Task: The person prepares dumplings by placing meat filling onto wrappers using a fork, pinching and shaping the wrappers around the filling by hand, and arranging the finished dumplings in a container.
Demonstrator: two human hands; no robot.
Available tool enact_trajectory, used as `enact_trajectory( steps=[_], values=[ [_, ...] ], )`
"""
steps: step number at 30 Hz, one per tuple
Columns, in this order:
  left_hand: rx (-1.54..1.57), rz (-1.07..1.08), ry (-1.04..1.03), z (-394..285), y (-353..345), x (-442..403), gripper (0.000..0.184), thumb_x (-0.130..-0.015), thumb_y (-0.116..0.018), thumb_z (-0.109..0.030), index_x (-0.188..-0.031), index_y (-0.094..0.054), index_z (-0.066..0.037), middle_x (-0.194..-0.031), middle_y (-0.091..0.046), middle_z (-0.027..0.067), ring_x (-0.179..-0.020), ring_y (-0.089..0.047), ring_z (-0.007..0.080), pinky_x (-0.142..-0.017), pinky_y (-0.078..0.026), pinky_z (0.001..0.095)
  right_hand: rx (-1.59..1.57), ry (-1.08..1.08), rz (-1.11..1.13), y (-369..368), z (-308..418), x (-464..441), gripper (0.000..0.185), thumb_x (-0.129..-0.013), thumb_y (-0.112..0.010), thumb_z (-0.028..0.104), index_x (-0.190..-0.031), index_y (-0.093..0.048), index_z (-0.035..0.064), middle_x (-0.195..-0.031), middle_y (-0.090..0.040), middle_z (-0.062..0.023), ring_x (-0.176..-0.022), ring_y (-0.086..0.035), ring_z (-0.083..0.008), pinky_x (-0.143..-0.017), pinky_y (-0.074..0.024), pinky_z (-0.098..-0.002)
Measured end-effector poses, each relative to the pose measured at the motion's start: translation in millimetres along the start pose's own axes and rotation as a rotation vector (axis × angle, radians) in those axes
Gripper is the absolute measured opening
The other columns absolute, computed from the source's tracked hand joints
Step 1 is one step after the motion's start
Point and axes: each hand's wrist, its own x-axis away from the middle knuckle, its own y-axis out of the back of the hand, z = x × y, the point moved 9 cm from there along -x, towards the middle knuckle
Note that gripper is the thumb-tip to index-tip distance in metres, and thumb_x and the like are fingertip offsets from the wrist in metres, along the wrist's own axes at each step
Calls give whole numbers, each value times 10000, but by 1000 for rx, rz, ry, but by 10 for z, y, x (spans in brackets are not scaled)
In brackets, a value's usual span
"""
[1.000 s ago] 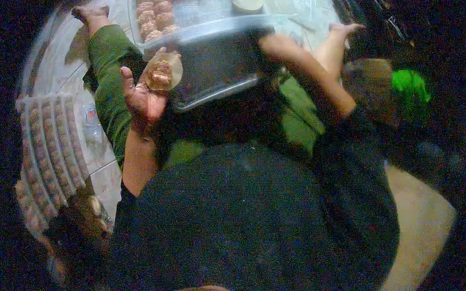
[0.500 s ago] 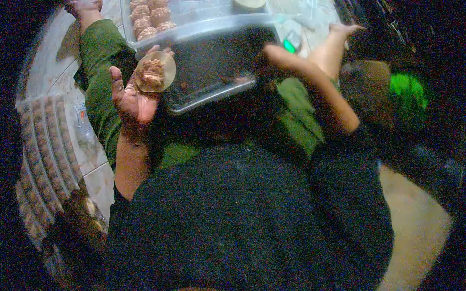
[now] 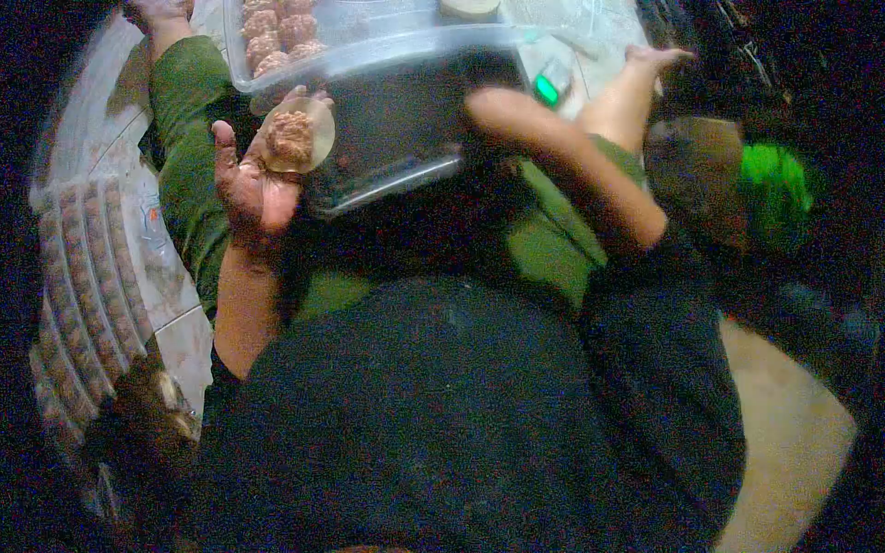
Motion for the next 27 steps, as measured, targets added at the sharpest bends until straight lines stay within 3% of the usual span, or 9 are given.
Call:
enact_trajectory(
  steps=[3,6,9,13,14,17,18,19,27],
  values=[
    [8,-1,21,7,22,-6,854,-819,-404,-617,-1256,-342,114,-1246,-418,279,-1190,-399,349,-1033,-275,415,-329,115,66,20,168,43,196,-780,-594,108,-922,-627,-23,-866,-645,-158,-778,-616,-232,-715,-468,-325],
    [11,-8,28,-5,87,-11,851,-818,-401,-620,-1250,-353,111,-1242,-421,279,-1183,-405,351,-1031,-278,420,-848,293,-72,124,178,115,243,-813,-599,140,-973,-622,-42,-868,-655,-91,-757,-582,-124,-692,-458,-265],
    [23,1,32,0,49,-15,853,-815,-387,-632,-1249,-364,102,-1236,-434,267,-1175,-414,349,-1024,-290,421,-1119,251,-143,282,217,254,228,-837,-582,137,-984,-625,-32,-852,-638,-47,-783,-556,-84,-693,-447,-230],
    [90,90,99,65,-46,18,900,-787,-385,-673,-1264,-350,89,-1253,-430,240,-1173,-417,337,-1022,-293,419,-1283,334,-383,527,517,422,234,-839,-534,26,-1063,-573,-27,-903,-621,-53,-816,-580,-96,-760,-463,-227],
    [127,116,121,87,-57,27,914,-778,-389,-683,-1268,-344,87,-1261,-424,237,-1175,-417,334,-1023,-292,422,-1164,454,-555,628,632,505,247,-832,-515,-9,-1075,-560,-10,-936,-619,-63,-810,-604,-130,-755,-490,-254],
    [181,163,129,109,-136,39,956,-747,-419,-704,-1288,-316,78,-1292,-391,234,-1197,-396,328,-1025,-285,441,-562,421,-958,810,1019,676,264,-810,-527,-23,-1068,-566,18,-938,-613,-107,-798,-621,-195,-723,-512,-290],
    [170,167,122,111,-159,48,956,-746,-426,-701,-1289,-313,77,-1296,-385,239,-1202,-390,331,-1027,-282,444,-454,434,-1055,810,1135,713,290,-791,-546,-19,-1071,-571,51,-939,-593,-157,-804,-618,-267,-695,-520,-326],
    [159,172,114,111,-172,58,956,-745,-432,-698,-1291,-310,77,-1299,-380,243,-1207,-384,334,-1029,-279,447,-354,414,-1040,727,1236,665,281,-795,-542,-14,-1063,-576,60,-931,-584,-167,-799,-610,-301,-681,-512,-342],
    [288,130,11,-50,75,19,901,-763,-487,-616,-1280,-305,98,-1306,-342,291,-1220,-353,382,-1043,-256,458,-414,328,-874,542,1203,753,258,-800,-530,-12,-1043,-587,54,-928,-576,-167,-814,-602,-304,-691,-501,-353]
  ],
)
